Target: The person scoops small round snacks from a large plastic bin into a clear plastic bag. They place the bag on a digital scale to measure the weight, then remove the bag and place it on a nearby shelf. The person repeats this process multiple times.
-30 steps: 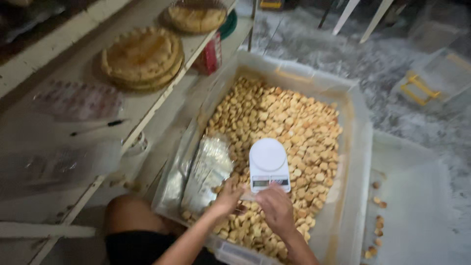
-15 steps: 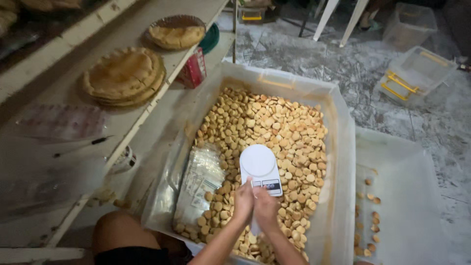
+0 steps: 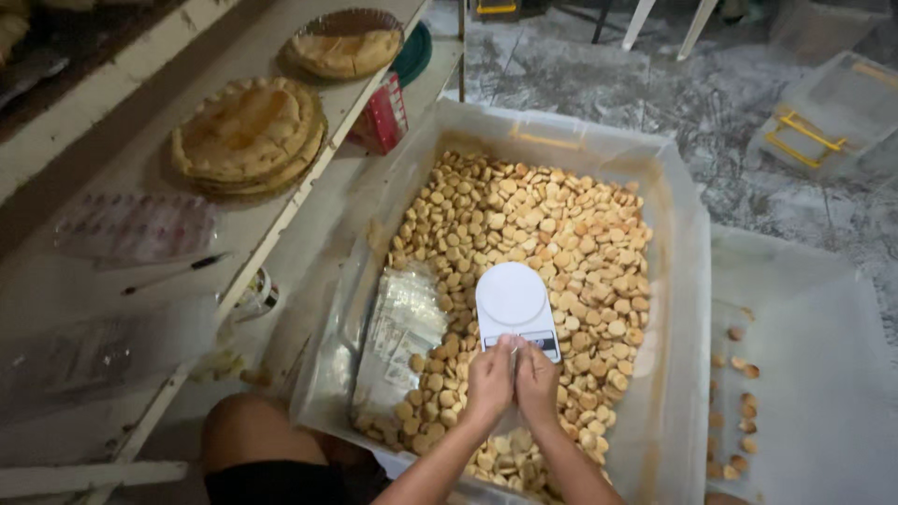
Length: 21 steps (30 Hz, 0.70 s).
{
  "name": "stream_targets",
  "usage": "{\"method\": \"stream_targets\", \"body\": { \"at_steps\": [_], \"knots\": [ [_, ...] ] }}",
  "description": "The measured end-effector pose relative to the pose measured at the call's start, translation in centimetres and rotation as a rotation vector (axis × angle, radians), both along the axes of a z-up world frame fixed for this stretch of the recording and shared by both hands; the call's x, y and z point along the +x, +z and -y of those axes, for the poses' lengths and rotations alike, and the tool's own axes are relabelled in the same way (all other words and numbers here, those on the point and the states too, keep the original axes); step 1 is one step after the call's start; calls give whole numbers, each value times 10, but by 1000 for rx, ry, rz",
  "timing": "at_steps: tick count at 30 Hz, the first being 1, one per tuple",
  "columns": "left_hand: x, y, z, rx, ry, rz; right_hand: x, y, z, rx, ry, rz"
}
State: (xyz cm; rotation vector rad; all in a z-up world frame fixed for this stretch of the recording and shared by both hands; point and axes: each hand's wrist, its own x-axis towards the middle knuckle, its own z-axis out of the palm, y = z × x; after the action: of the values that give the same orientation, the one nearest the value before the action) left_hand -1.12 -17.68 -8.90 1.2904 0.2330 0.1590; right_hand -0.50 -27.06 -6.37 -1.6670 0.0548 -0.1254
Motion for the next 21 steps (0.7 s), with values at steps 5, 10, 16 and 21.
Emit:
{"method": "stream_targets", "body": {
  "at_steps": [5, 10, 16, 21],
  "knots": [
    [1, 28, -6, 47, 65, -193, -7, -22, 1, -186, 93, 169],
    [-13, 61, -32, 105, -124, -112, 14, -5, 10, 13, -33, -103],
    [-11, 106, -46, 387, 94, -82, -3, 44, -1, -243, 100, 325],
    [-13, 112, -41, 187, -132, -55, 5, 30, 7, 58, 288, 147]
  ]
}}
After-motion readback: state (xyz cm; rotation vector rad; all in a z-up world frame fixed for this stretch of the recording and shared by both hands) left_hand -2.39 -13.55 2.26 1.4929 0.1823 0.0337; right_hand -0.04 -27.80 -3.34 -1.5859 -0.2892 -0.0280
